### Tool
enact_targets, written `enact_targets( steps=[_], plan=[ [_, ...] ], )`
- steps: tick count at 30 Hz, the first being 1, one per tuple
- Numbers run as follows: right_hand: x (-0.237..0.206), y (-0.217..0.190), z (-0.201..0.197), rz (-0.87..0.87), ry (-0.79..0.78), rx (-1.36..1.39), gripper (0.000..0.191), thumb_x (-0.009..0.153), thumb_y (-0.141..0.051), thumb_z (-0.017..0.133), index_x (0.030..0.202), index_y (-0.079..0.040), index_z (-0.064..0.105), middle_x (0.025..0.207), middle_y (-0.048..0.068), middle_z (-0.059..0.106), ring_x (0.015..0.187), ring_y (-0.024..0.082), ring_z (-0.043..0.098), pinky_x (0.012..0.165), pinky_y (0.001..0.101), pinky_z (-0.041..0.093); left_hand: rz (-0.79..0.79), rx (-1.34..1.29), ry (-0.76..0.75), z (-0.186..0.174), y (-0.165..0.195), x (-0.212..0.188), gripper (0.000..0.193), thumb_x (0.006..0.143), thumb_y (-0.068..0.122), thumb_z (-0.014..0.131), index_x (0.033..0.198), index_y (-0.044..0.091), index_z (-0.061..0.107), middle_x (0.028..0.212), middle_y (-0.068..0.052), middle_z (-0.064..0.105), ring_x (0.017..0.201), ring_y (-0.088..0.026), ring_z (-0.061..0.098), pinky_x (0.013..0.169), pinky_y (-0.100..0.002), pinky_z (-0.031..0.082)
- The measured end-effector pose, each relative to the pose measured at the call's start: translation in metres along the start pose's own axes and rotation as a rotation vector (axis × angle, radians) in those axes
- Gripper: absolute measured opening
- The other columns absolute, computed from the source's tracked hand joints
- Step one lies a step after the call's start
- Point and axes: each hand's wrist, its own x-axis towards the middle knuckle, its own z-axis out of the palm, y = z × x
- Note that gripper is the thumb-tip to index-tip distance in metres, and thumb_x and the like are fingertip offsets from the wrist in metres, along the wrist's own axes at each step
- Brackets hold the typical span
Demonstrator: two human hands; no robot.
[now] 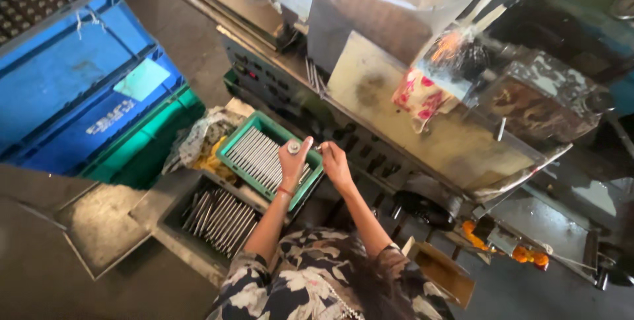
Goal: The person repeatedly picks metal rods from a green bin, inserts them into a grinding machine, and removes them after grinding. The person places the processed rods into a separate bin. The task is performed one at a time in a repetitive cycle.
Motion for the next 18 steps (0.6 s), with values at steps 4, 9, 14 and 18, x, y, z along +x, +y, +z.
enact_targets(
  steps=[4, 9, 14, 18],
  plan=[
    [-0.007, 0.000, 0.010, 0.443, -0.020, 0.177, 0.032, 0.109, -0.031, 0.053, 0.089, -0.006, 0.057, 0.058, -0.007, 0.039, 0.045, 0.005, 0.037, 0.041, 0.0246, 0.027, 0.535, 0.386, 0.018, -0.029, 0.007, -0.006, 0.049, 0.080, 0.025, 0.088, 0.062, 0.009, 0.045, 0.058, 0.011, 0.040, 0.058, -0.004, 0.034, 0.047, -0.027, 0.030],
    [-0.008, -0.009, 0.040, 0.362, -0.002, 0.302, 0.031, 0.105, -0.033, 0.055, 0.107, -0.006, 0.071, 0.057, -0.008, 0.039, 0.043, 0.002, 0.033, 0.039, 0.0228, 0.027, 0.134, -0.032, 0.153, -0.031, -0.009, -0.004, 0.053, 0.090, 0.017, 0.084, 0.060, 0.011, 0.040, 0.061, 0.011, 0.037, 0.058, -0.002, 0.031, 0.048, -0.028, 0.025],
    [-0.015, -0.015, 0.071, 0.209, 0.098, 0.212, 0.016, 0.100, -0.014, 0.069, 0.109, -0.001, 0.069, 0.075, -0.002, 0.061, 0.048, 0.003, 0.041, 0.041, 0.0240, 0.031, 0.116, -0.037, 0.179, -0.042, -0.027, 0.006, 0.054, 0.091, 0.015, 0.082, 0.059, 0.012, 0.038, 0.059, 0.011, 0.036, 0.056, -0.002, 0.030, 0.047, -0.027, 0.022],
    [-0.018, -0.011, 0.080, 0.145, 0.172, 0.186, 0.012, 0.102, -0.010, 0.065, 0.110, -0.001, 0.069, 0.076, -0.002, 0.060, 0.052, 0.001, 0.041, 0.044, 0.0220, 0.032, 0.209, -0.004, 0.176, -0.044, -0.025, 0.013, 0.044, 0.091, 0.013, 0.080, 0.061, 0.013, 0.047, 0.059, 0.011, 0.044, 0.056, -0.002, 0.036, 0.048, -0.027, 0.027]
  ],
)
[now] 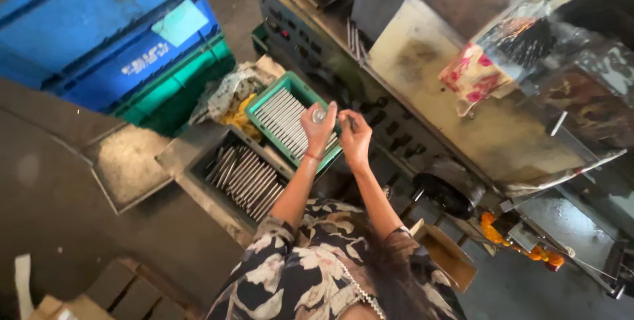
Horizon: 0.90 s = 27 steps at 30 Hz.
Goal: The person repeatedly picks metal rods from a green bin, inserts them into a grinding machine, and removes them after grinding. The person places the processed rods into a separate bin. The task is performed one at a time in a repetitive cycle.
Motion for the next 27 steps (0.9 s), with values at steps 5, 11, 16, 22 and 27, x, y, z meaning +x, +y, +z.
enact_targets(
  steps=[5, 11, 16, 22, 27],
  plan=[
    [0.011, 0.007, 0.001, -0.493, -0.127, -0.132, 0.015, 0.108, -0.007, 0.063, 0.119, 0.002, 0.068, 0.104, 0.003, 0.069, 0.088, 0.004, 0.057, 0.075, 0.0221, 0.047, -0.375, -0.271, 0.092, 0.010, 0.006, -0.004, 0.040, 0.091, 0.018, 0.080, 0.064, 0.013, 0.051, 0.064, 0.011, 0.047, 0.059, -0.003, 0.038, 0.050, -0.027, 0.029],
    [0.011, 0.014, -0.005, -0.154, 0.025, 0.087, 0.019, 0.104, -0.015, 0.069, 0.114, 0.001, 0.070, 0.080, 0.000, 0.060, 0.055, 0.002, 0.042, 0.047, 0.0223, 0.033, -0.396, 0.048, -0.306, -0.018, -0.009, -0.020, 0.029, 0.102, 0.035, 0.066, 0.091, 0.008, 0.063, 0.068, 0.004, 0.051, 0.062, -0.008, 0.043, 0.053, -0.031, 0.036],
    [0.035, 0.000, -0.030, -0.222, 0.214, 0.337, 0.020, 0.104, -0.018, 0.066, 0.113, 0.000, 0.067, 0.081, -0.001, 0.060, 0.050, 0.006, 0.044, 0.045, 0.0260, 0.037, -0.078, 0.799, -0.534, -0.028, -0.045, -0.044, 0.027, 0.095, 0.026, 0.067, 0.105, 0.000, 0.066, 0.089, -0.020, 0.069, 0.083, -0.039, 0.066, 0.072, -0.050, 0.050],
    [-0.005, 0.012, -0.119, -0.309, 0.323, 0.235, 0.019, 0.107, -0.017, 0.069, 0.117, -0.001, 0.066, 0.066, -0.005, 0.045, 0.051, 0.002, 0.036, 0.049, 0.0243, 0.037, 0.036, 1.065, -0.661, -0.040, -0.058, -0.040, 0.028, 0.084, 0.014, 0.061, 0.110, 0.006, 0.070, 0.106, -0.022, 0.069, 0.097, -0.041, 0.068, 0.084, -0.052, 0.055],
    [-0.063, 0.041, -0.171, -0.269, 0.455, 0.073, 0.023, 0.105, -0.020, 0.069, 0.118, -0.001, 0.065, 0.066, -0.006, 0.045, 0.051, 0.003, 0.036, 0.048, 0.0228, 0.033, -0.146, 1.294, -0.999, -0.022, -0.062, -0.012, 0.022, 0.095, 0.019, 0.057, 0.108, 0.012, 0.074, 0.113, -0.015, 0.074, 0.108, -0.033, 0.071, 0.098, -0.046, 0.055]
  ],
)
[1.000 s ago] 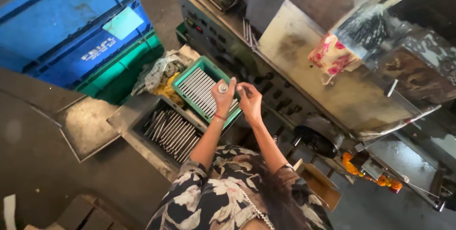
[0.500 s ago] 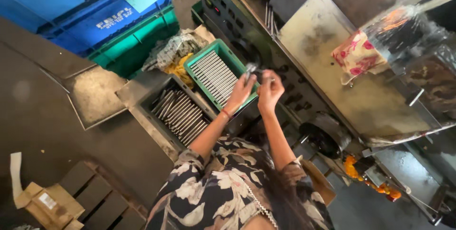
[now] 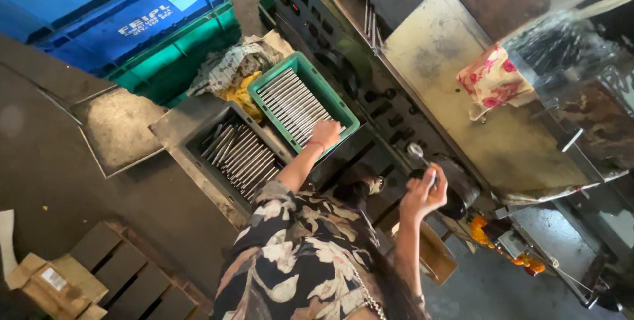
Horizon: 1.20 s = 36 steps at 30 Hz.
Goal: The person repeatedly picks metal rods from a green bin, inserts them into a grinding machine, and removes them after grinding. The person places the processed rods into a separate bin. The task is performed one at a time in a repetitive cycle.
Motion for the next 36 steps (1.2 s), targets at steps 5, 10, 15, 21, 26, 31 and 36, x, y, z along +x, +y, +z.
enact_targets(
  steps=[5, 10, 15, 21, 26, 31, 36],
  plan=[
    [-0.010, 0.009, -0.019, 0.026, 0.021, -0.085, 0.022, 0.106, -0.019, 0.069, 0.117, 0.000, 0.065, 0.069, -0.003, 0.051, 0.052, 0.005, 0.041, 0.050, 0.0235, 0.036, 0.278, 0.168, 0.210, -0.001, 0.005, 0.020, 0.019, 0.085, 0.016, 0.057, 0.096, 0.016, 0.071, 0.108, -0.003, 0.072, 0.108, -0.026, 0.067, 0.095, -0.054, 0.048],
    [-0.015, 0.017, -0.020, 0.040, 0.019, -0.137, 0.020, 0.106, -0.017, 0.069, 0.116, 0.000, 0.066, 0.067, -0.004, 0.050, 0.052, 0.005, 0.041, 0.049, 0.0234, 0.038, 0.463, -0.084, 0.287, 0.008, -0.026, 0.000, 0.028, 0.089, 0.009, 0.056, 0.114, 0.009, 0.068, 0.117, -0.014, 0.069, 0.111, -0.033, 0.067, 0.097, -0.042, 0.052],
    [-0.022, 0.024, -0.022, 0.071, 0.016, -0.191, 0.018, 0.106, -0.016, 0.069, 0.115, 0.000, 0.068, 0.064, -0.005, 0.048, 0.052, 0.003, 0.041, 0.049, 0.0222, 0.038, -0.098, -0.196, 0.723, 0.017, -0.107, -0.082, 0.039, 0.084, 0.003, 0.061, 0.122, -0.005, 0.060, 0.120, -0.024, 0.066, 0.111, -0.044, 0.062, 0.099, -0.052, 0.045],
    [-0.028, 0.032, -0.020, 0.063, -0.015, -0.231, 0.018, 0.105, -0.014, 0.070, 0.115, 0.001, 0.070, 0.065, -0.004, 0.050, 0.053, 0.003, 0.041, 0.050, 0.0224, 0.037, -0.498, 0.033, 0.549, 0.046, -0.135, -0.173, 0.063, 0.084, 0.022, 0.061, 0.142, 0.005, 0.044, 0.139, -0.020, 0.059, 0.129, -0.043, 0.052, 0.098, -0.058, 0.041],
    [-0.037, 0.028, -0.011, 0.072, -0.024, -0.290, 0.020, 0.104, -0.016, 0.069, 0.115, 0.000, 0.070, 0.069, -0.005, 0.053, 0.055, 0.003, 0.046, 0.051, 0.0210, 0.036, -0.751, -0.127, 0.086, 0.024, -0.157, -0.154, 0.039, 0.094, 0.016, 0.057, 0.132, 0.009, 0.060, 0.137, -0.017, 0.060, 0.131, -0.039, 0.053, 0.105, -0.060, 0.043],
    [-0.049, 0.011, -0.007, 0.049, -0.035, -0.322, 0.021, 0.104, -0.017, 0.069, 0.116, 0.001, 0.070, 0.069, -0.005, 0.053, 0.056, 0.003, 0.047, 0.052, 0.0211, 0.037, -0.704, -0.204, -0.104, -0.002, -0.165, -0.149, 0.029, 0.095, 0.020, 0.058, 0.120, 0.008, 0.066, 0.124, -0.019, 0.062, 0.118, -0.036, 0.056, 0.098, -0.052, 0.046],
    [-0.044, -0.009, -0.015, 0.084, -0.015, -0.355, 0.023, 0.102, -0.018, 0.069, 0.115, 0.000, 0.070, 0.068, -0.005, 0.055, 0.055, 0.003, 0.046, 0.050, 0.0208, 0.034, -0.617, -0.588, 0.375, 0.003, -0.120, -0.159, 0.028, 0.098, 0.025, 0.059, 0.116, 0.004, 0.062, 0.107, -0.021, 0.062, 0.097, -0.033, 0.057, 0.084, -0.048, 0.047]
  ],
)
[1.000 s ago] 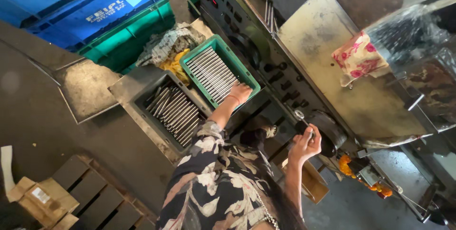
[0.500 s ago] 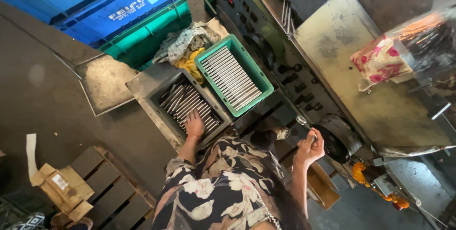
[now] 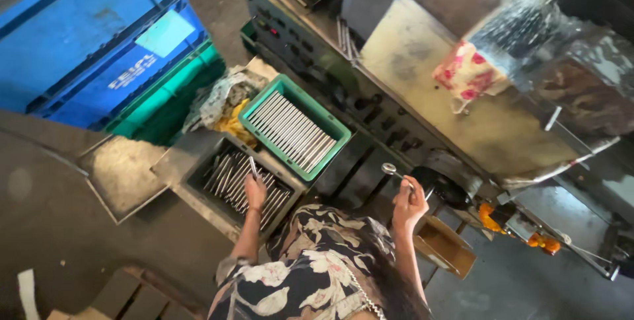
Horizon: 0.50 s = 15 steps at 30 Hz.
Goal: The person repeatedly picks metal rods from a green bin, inserts them into a grinding machine, and removes them after grinding. The person places the processed rods into a separate bin. The task is performed one at a time in a repetitive cycle.
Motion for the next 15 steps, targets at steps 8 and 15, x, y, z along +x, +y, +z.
enact_targets(
  steps=[8, 15],
  plan=[
    [0.039, -0.025, -0.019, 0.025, -0.053, 0.076, 0.022, 0.101, -0.018, 0.069, 0.116, -0.002, 0.072, 0.064, -0.007, 0.049, 0.053, 0.002, 0.043, 0.048, 0.0212, 0.033, 0.609, -0.523, -0.290, 0.091, 0.124, -0.041, 0.034, 0.109, 0.033, 0.055, 0.118, 0.002, 0.066, 0.098, -0.013, 0.071, 0.088, -0.021, 0.065, 0.079, -0.039, 0.052],
    [0.063, -0.048, -0.071, 0.017, 0.008, 0.227, 0.022, 0.100, -0.017, 0.068, 0.116, -0.003, 0.071, 0.061, -0.007, 0.048, 0.050, 0.002, 0.042, 0.046, 0.0213, 0.032, 0.735, -0.601, -0.892, 0.153, 0.253, -0.153, 0.053, 0.102, 0.028, 0.057, 0.152, 0.019, 0.040, 0.069, -0.001, 0.055, 0.057, -0.010, 0.050, 0.053, -0.028, 0.043]
  ],
)
